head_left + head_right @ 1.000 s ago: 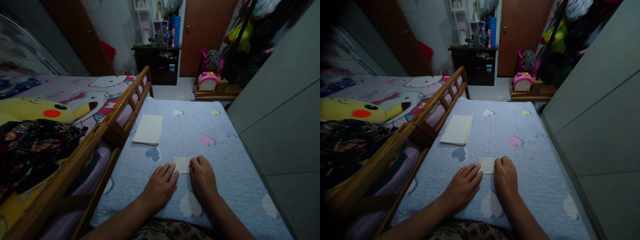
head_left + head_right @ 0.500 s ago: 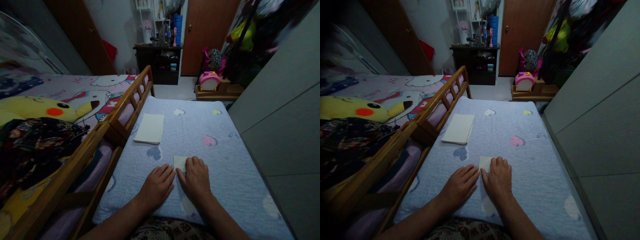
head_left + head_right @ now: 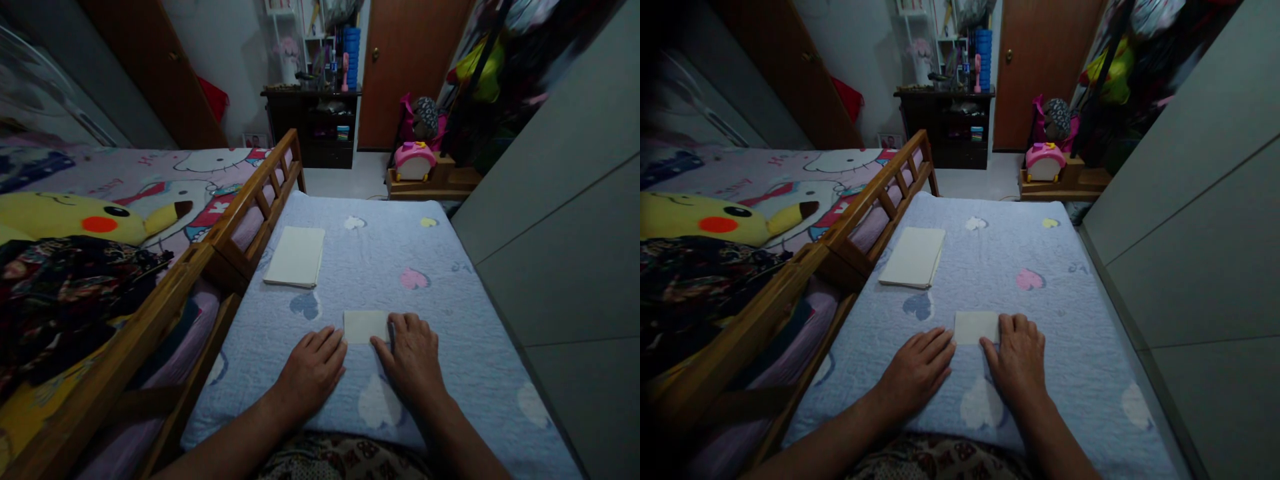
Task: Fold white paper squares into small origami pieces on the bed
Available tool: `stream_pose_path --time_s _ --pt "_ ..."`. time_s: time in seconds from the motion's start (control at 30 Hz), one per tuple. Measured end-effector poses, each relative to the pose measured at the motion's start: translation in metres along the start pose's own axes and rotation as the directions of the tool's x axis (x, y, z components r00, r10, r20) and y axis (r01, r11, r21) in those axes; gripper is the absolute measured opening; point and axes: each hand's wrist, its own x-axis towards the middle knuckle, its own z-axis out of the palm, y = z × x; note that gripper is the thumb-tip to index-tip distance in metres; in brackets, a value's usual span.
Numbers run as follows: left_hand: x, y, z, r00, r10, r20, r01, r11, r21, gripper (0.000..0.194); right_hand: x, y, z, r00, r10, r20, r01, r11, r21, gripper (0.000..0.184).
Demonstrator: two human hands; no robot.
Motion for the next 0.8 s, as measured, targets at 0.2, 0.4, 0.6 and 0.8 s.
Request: stream_pose_path --time_s 0.2,0.4,0.6,0.8 --pt "-0.001 0.001 0.001 1.0 -0.001 -0.017 0.001 1.0 -0.003 0.033 -0.006 0.03 0.004 0.998 0.064 -0.028 -0.065 0.998 -0.01 0.033" --pt "-0.001 -0.001 0.0 0.993 -0.12 -0.016 0.113 0.97 -0.214 0.04 -0.001 0.036 -0.005 0.999 0.036 -0.001 -0.036 0.99 0.137 0.022" --pt "0.021 0.003 0.007 0.89 -0.453 -0.043 0.402 0.827 -0.392 0.055 0.018 0.022 -0.001 0.998 -0.046 -0.036 0.056 0.938 0.342 0.044" --pt "0.043 0.01 0.0 0.876 -0.477 -0.069 0.376 0.766 -0.521 0.017 0.025 0.018 0.001 0.988 -0.15 0.025 0.129 0.914 0.385 0.03"
